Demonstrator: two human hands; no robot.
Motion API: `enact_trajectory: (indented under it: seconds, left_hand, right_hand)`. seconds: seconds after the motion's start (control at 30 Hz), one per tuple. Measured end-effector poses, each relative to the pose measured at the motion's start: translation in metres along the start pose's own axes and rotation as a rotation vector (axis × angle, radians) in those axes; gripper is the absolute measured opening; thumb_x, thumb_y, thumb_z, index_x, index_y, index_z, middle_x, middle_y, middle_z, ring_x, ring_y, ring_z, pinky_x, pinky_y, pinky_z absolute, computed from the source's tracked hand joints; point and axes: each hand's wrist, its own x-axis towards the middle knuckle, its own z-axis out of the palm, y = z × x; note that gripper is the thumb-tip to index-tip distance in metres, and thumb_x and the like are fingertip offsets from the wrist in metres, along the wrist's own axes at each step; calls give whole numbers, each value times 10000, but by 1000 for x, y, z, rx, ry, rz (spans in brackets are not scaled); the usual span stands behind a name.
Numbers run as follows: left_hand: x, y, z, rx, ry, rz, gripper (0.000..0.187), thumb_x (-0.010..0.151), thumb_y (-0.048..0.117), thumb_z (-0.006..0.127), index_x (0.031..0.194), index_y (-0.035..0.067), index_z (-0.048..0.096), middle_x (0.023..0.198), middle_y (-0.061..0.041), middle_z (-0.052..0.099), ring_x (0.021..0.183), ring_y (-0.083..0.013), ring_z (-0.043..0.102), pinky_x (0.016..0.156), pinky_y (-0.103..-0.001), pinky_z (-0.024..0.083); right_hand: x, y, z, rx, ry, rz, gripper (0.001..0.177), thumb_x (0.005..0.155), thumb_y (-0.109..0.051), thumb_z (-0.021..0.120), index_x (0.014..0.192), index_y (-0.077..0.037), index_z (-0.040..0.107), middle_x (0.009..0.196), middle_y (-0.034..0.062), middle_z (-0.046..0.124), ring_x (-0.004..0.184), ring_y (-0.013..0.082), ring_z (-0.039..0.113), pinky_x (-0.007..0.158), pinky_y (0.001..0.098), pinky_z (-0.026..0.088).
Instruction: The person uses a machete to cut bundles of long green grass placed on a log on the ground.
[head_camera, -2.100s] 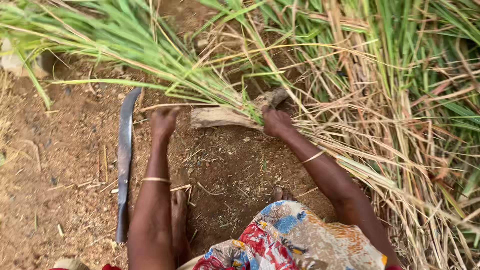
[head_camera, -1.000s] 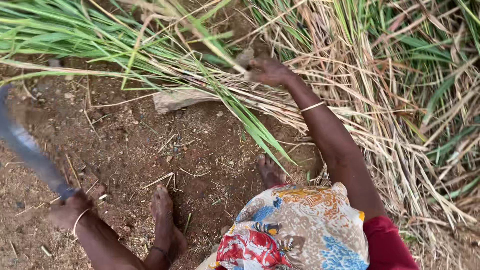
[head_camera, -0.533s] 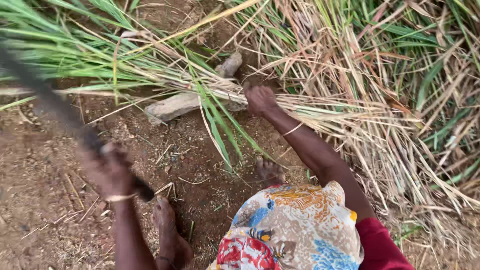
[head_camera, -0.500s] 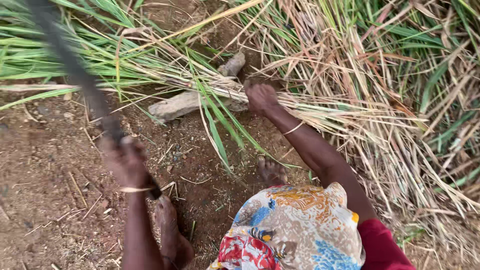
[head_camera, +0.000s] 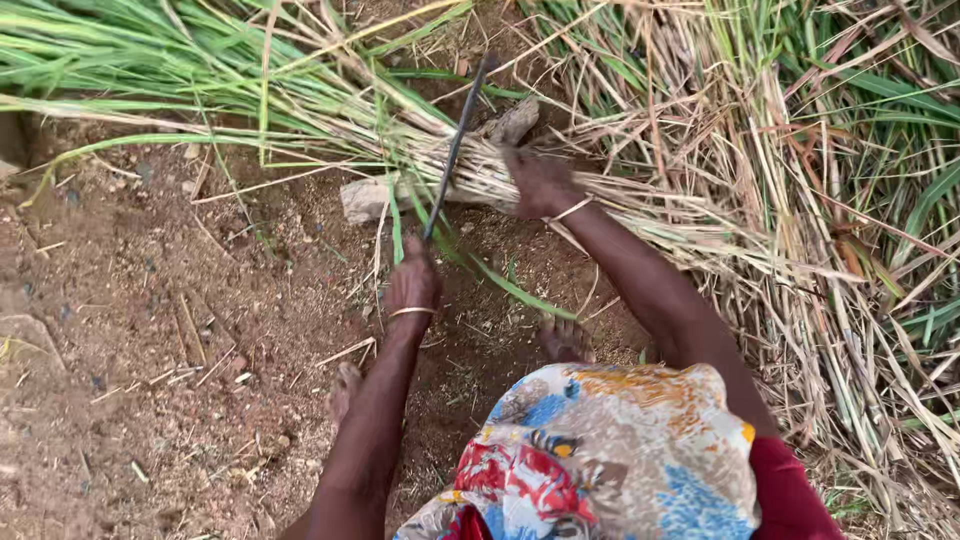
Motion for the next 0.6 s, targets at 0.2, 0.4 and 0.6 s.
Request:
enact_trajectory:
  seconds: [0.2, 0.4, 0.6]
  left_hand:
    - [-3, 8, 25, -65, 7, 24, 166, 1011, -1, 391, 1148, 53, 466, 607, -41, 495, 460, -175, 468, 323, -368, 399]
    - [-22, 10, 18, -309, 80, 76, 195, 1017, 57, 409, 1189, 33, 499, 588, -58, 526, 441, -187, 471, 310, -365, 374]
    - [-43, 31, -22, -346, 49, -30, 189, 1105, 181, 442, 1232, 74, 532, 573, -32, 498, 412, -173, 416, 325, -386, 324]
  right_hand:
    - [-34, 28, 43, -136, 17, 113, 799, 833, -271, 829, 1423, -1, 364, 1049, 180, 671, 992, 313, 662, 1034, 538, 443]
    - [12, 67, 123, -113, 246, 49, 471, 979, -158, 688, 1309, 92, 462, 833, 207, 686, 720, 326, 713, 585, 430, 626]
    - [3, 63, 113, -101, 210, 97, 594, 871, -167, 760, 1304, 86, 441, 838, 248, 684, 726, 373, 709, 630, 476, 608]
